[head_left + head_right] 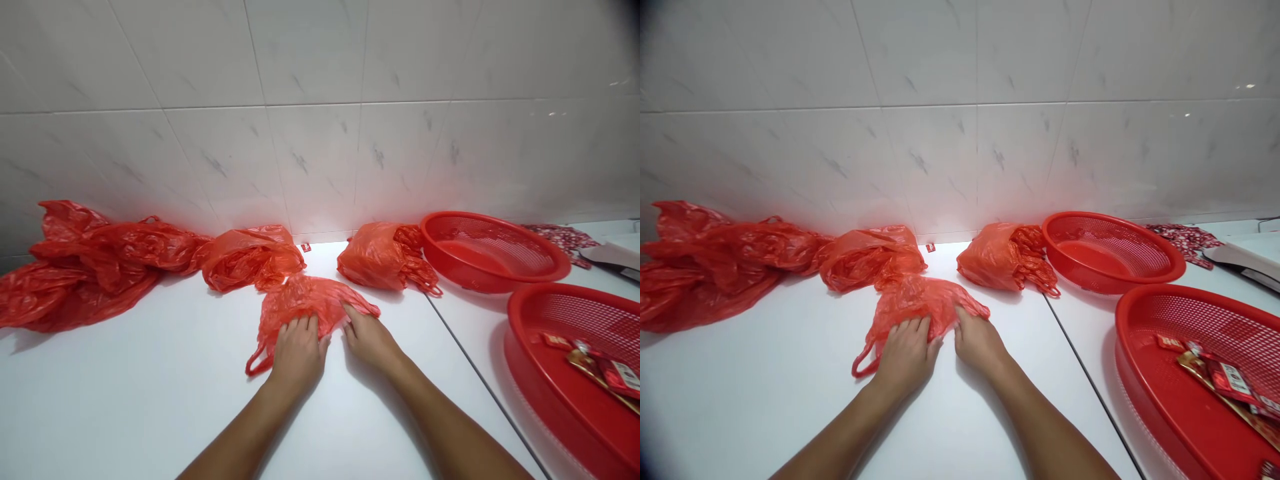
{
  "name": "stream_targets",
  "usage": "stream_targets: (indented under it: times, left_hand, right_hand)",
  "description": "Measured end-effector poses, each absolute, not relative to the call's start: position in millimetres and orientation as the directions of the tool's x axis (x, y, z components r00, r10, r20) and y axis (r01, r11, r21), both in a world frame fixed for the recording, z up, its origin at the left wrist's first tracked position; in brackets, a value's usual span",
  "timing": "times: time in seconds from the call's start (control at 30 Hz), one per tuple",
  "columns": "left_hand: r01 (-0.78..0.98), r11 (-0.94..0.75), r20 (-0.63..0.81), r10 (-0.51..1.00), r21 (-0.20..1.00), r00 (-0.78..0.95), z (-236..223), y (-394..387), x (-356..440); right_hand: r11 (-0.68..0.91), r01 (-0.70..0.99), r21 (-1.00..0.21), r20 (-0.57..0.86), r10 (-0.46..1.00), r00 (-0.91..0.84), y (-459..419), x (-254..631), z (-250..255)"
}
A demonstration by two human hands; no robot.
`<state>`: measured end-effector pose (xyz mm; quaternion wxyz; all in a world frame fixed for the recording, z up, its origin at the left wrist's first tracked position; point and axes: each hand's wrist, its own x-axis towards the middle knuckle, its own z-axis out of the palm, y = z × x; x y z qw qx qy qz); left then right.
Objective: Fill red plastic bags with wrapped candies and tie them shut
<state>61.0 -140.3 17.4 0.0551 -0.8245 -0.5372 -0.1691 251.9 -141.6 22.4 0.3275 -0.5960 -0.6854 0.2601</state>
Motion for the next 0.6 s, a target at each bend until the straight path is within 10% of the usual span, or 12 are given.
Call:
stream_targets:
  times: [0.2, 0.37, 0.6]
  left_hand:
    - [0.746, -0.573, 0.237, 0.82, 0.34, 0.521, 26, -155, 71]
    - [0.714, -0.374, 0.03, 0.895, 0.592, 0.444, 34, -168, 66]
    - [0.828, -0.342, -0.019, 0.92, 0.444, 0.391, 57, -157, 59]
  right_hand:
    - [-0.007, 0.179, -0.984, 0.002, 0.999, 0.052, -139, 238, 15]
    - [-0.01, 0.558, -0.83, 0.137, 0.965, 0.222, -143, 245, 22]
    - [0.004, 0.822, -0.569, -0.112, 0.99, -0.083, -152, 262, 36]
